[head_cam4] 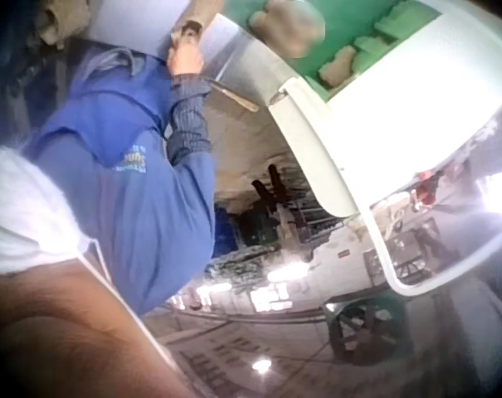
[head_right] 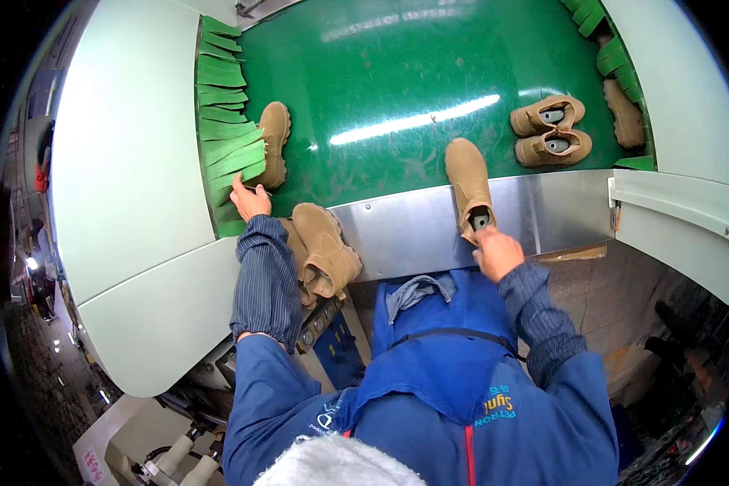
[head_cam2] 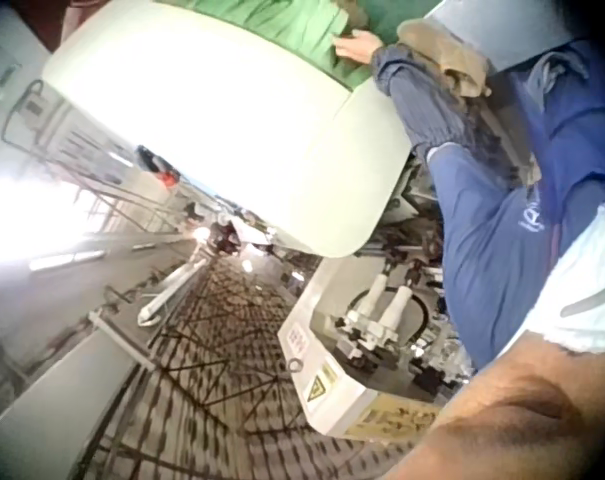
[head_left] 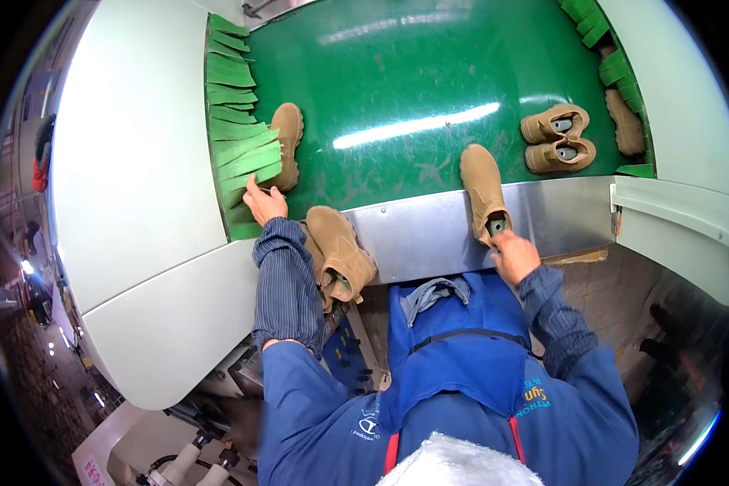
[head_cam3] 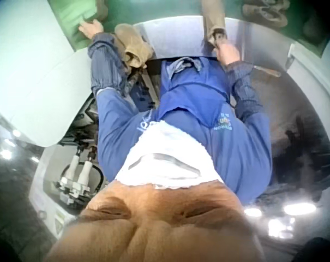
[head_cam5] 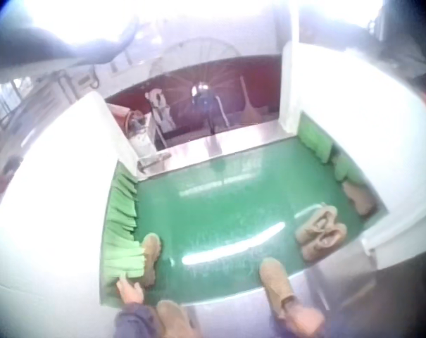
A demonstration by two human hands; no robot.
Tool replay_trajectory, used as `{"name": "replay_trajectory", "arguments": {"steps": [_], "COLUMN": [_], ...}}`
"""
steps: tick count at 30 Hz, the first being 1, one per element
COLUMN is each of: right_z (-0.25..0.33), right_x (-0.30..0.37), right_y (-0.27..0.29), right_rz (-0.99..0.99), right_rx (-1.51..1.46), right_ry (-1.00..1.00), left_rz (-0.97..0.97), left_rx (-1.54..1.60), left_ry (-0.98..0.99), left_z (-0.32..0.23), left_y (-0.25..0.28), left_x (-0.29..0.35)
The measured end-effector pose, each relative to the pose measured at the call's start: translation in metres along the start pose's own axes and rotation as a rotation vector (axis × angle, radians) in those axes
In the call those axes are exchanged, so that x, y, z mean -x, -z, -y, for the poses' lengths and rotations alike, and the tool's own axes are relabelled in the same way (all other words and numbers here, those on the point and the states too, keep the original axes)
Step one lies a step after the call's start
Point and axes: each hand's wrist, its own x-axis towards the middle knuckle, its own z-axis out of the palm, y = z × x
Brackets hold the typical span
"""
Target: The person picks up a boot from a green conveyor belt, places it onto a metal mold in a lasting machine, and activates the machine controls by hand. They repeat this process for multiple boots, moving them from the belt to the machinery.
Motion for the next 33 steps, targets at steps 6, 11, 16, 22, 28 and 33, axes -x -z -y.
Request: {"name": "replay_trajectory", "arguments": {"steps": [6, 11, 16, 22, 28, 33], "right_z": [0.061, 0.082, 0.087, 0.099, 0.100, 0.071], "right_x": [0.005, -0.008, -0.030, -0.098, -0.106, -0.050], "right_y": [-0.020, -0.032, -0.075, -0.126, -0.126, -0.135], "right_rz": [-0.072, -0.038, 0.096, -0.137, -0.180, 0.038], "right_rx": [-0.129, -0.202, -0.425, -0.687, -0.477, -0.444], "right_ry": [0.010, 0.066, -0.025, -0.062, -0.075, -0.225], "left_rz": [0.130, -0.130, 0.027, 0.189, 0.540, 0.725], "left_rx": [0.195, -0.216, -0.055, 0.479, 0.516, 0.291], "left_ry": [0.368, -0.177, -0.236, -0.342, -0.454, -0.565], "left_z": [0.017, -0.003, -0.047, -0.134, -0.145, -0.146], "left_y": [-0.013, -0.006, 0.008, -0.006, 0.021, 0.040], "left_x": [-0.026, -0.021, -0.014, 0.082, 0.242, 0.282]}}
